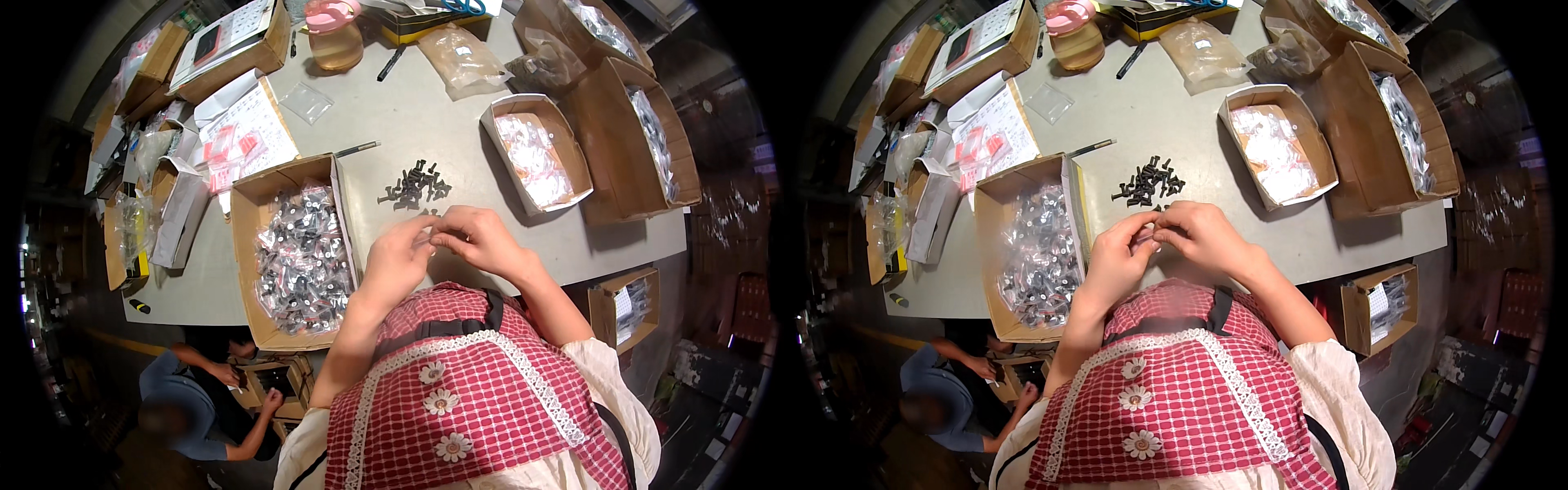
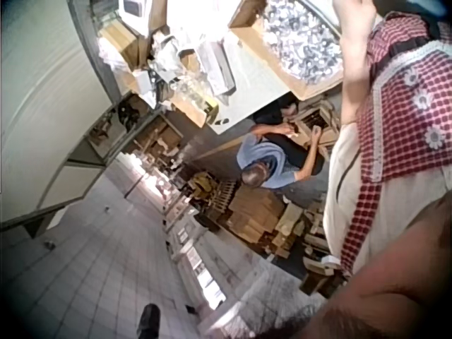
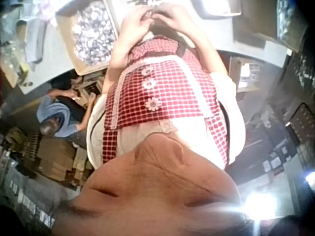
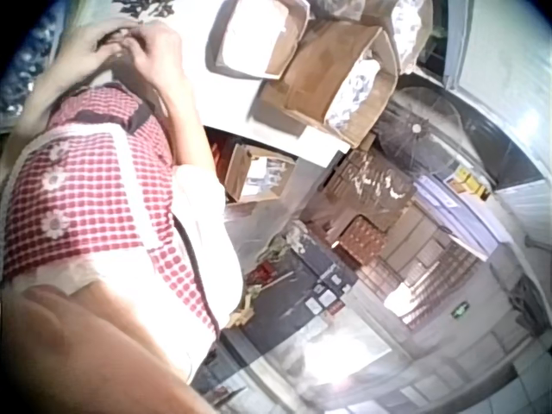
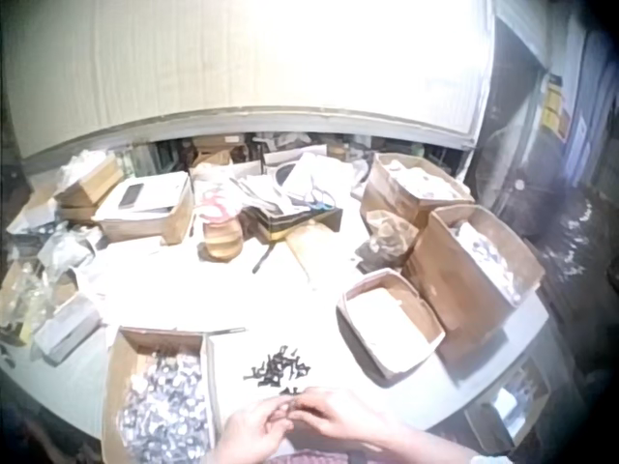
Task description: The person places small metal components into individual plastic bags, seals the bags, and organizes them within cardboard boxes on a work table.
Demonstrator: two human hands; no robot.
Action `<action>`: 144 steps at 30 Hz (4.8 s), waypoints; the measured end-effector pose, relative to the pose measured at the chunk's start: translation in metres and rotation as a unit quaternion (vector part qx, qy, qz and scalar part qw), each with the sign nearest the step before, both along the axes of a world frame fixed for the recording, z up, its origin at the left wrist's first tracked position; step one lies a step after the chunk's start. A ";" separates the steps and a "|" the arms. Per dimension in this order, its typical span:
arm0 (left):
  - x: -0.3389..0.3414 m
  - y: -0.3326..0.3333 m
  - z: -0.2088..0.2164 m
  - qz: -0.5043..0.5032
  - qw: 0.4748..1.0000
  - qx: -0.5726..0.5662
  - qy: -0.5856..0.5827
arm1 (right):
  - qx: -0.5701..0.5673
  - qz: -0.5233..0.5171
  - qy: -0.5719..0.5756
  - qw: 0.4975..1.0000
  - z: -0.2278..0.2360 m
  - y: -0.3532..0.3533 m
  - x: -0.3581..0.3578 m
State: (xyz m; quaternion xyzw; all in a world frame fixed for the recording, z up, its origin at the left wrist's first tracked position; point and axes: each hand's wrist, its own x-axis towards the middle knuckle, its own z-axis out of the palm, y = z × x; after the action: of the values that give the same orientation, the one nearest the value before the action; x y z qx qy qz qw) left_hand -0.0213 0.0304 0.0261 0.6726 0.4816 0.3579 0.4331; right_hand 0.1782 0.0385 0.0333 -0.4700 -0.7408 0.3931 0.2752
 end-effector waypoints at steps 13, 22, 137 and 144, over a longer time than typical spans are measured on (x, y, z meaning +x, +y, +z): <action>-0.005 0.003 0.002 0.157 0.984 -0.033 -0.079 | 0.096 -0.045 -0.162 0.981 -0.070 -0.016 -0.006; -0.008 0.004 0.002 0.173 0.982 -0.005 -0.076 | -0.012 -0.134 -0.110 0.985 -0.054 0.009 0.014; 0.011 -0.011 0.002 0.050 0.995 0.082 0.019 | -0.227 -0.184 0.330 0.897 -0.003 -0.013 0.024; 0.013 -0.010 0.005 0.056 0.989 0.124 0.057 | -0.214 -0.168 0.314 0.910 0.009 -0.014 0.013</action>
State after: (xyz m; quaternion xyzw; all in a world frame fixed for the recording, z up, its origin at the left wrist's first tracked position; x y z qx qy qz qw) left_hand -0.0084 0.0204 0.0310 0.7126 0.4941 0.3998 0.2972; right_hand 0.1915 0.0244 0.0427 -0.4873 -0.4242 0.6178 0.4482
